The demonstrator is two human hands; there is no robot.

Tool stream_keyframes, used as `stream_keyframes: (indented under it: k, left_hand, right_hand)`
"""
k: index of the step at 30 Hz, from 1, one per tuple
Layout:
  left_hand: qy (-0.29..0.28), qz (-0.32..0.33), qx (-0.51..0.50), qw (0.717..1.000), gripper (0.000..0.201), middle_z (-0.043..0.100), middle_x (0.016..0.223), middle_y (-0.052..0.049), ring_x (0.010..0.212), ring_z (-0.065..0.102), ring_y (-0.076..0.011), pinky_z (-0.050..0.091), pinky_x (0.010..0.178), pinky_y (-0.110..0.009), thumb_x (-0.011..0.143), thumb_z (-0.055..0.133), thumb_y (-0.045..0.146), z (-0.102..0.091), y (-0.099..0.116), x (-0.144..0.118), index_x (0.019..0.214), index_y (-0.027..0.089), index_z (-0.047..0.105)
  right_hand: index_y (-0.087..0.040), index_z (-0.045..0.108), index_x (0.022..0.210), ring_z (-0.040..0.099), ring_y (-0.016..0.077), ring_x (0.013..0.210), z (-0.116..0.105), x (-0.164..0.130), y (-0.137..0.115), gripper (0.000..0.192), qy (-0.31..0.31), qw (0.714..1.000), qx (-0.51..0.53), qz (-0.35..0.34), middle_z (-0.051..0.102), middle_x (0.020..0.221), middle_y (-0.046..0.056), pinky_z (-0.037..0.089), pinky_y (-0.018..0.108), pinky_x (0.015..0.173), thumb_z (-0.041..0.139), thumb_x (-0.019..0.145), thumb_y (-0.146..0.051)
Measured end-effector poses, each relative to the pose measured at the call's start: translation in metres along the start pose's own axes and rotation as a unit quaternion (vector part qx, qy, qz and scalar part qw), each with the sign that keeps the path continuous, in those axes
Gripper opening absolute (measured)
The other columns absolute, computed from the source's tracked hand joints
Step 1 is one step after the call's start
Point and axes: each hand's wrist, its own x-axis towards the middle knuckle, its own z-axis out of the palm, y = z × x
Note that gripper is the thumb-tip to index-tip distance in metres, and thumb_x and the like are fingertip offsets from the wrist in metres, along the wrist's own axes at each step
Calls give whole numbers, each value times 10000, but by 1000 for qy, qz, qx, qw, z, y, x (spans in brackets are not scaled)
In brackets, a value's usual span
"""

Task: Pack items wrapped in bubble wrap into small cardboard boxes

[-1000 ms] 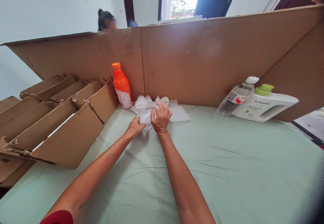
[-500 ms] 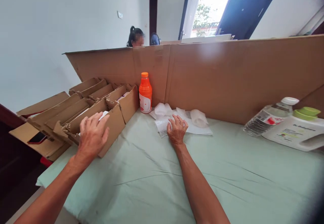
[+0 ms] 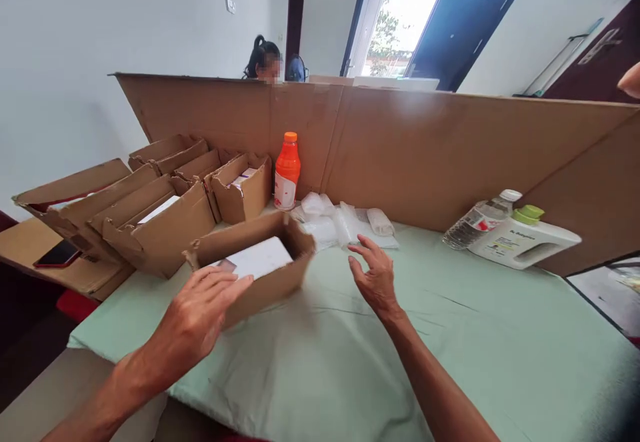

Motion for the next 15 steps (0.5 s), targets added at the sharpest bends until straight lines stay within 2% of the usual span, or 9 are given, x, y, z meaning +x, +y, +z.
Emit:
stream_keyframes:
  k: [3,5,7,9,11,13,15]
  left_hand:
    - [15,-9,-48,999,637,701,1227,-69,1268,585,-227,409,1137,-458,885,505,-25,-14,17,-10,1462,242,468]
    - [45,-84,-42,995,659,655,1308,-66,1317,554,-257,407,1155,-484,884,614,72,-20,18,-21,1484,293,451]
    - [61,-193,-53,978,703,600,1397,-71,1337,540,-284,413,1159,-504,882,682,213,-18,13,-35,1519,321,402]
    - [27,-284,-96,954,758,553,1469,-79,1338,544,-301,421,1153,-524,888,683,339,-8,5,-52,1558,329,328]
    - [-36,-330,-142,933,825,523,1510,-95,1346,542,-320,426,1144,-538,874,683,434,11,-3,-67,1582,320,276]
    - [-97,-349,-178,915,852,530,1502,-125,1353,536,-350,442,1126,-541,840,695,505,34,-9,-76,1571,281,319]
    - [-140,-338,-221,904,790,596,1425,-145,1331,551,-375,460,1104,-543,821,687,543,56,-9,-77,1508,238,443]
  right_hand:
    - [-243,718,1097,621,283,1240,-35,-35,-6,254,-69,994,69,52,673,1337,109,457,471,1041,574,915,-349]
    - [-247,713,1134,633,276,1227,-52,-62,-16,288,-117,982,113,98,676,1335,101,482,454,1044,574,913,-367]
    - [-251,714,1154,643,278,1207,-64,-89,-28,307,-138,968,140,153,690,1313,92,513,435,1022,577,904,-366]
    - [-250,725,1123,654,287,1179,-72,-114,-42,291,-137,957,155,205,710,1273,85,538,423,991,576,901,-364]
    - [-243,730,1083,667,288,1142,-78,-136,-57,265,-134,946,173,239,725,1234,81,552,412,972,564,914,-362]
    - [-239,721,1103,679,278,1107,-83,-152,-71,265,-141,936,197,256,729,1217,77,560,394,960,564,921,-349]
    - [-239,698,1189,680,276,1108,-86,-163,-83,317,-148,929,216,262,721,1235,81,568,373,941,579,911,-335]
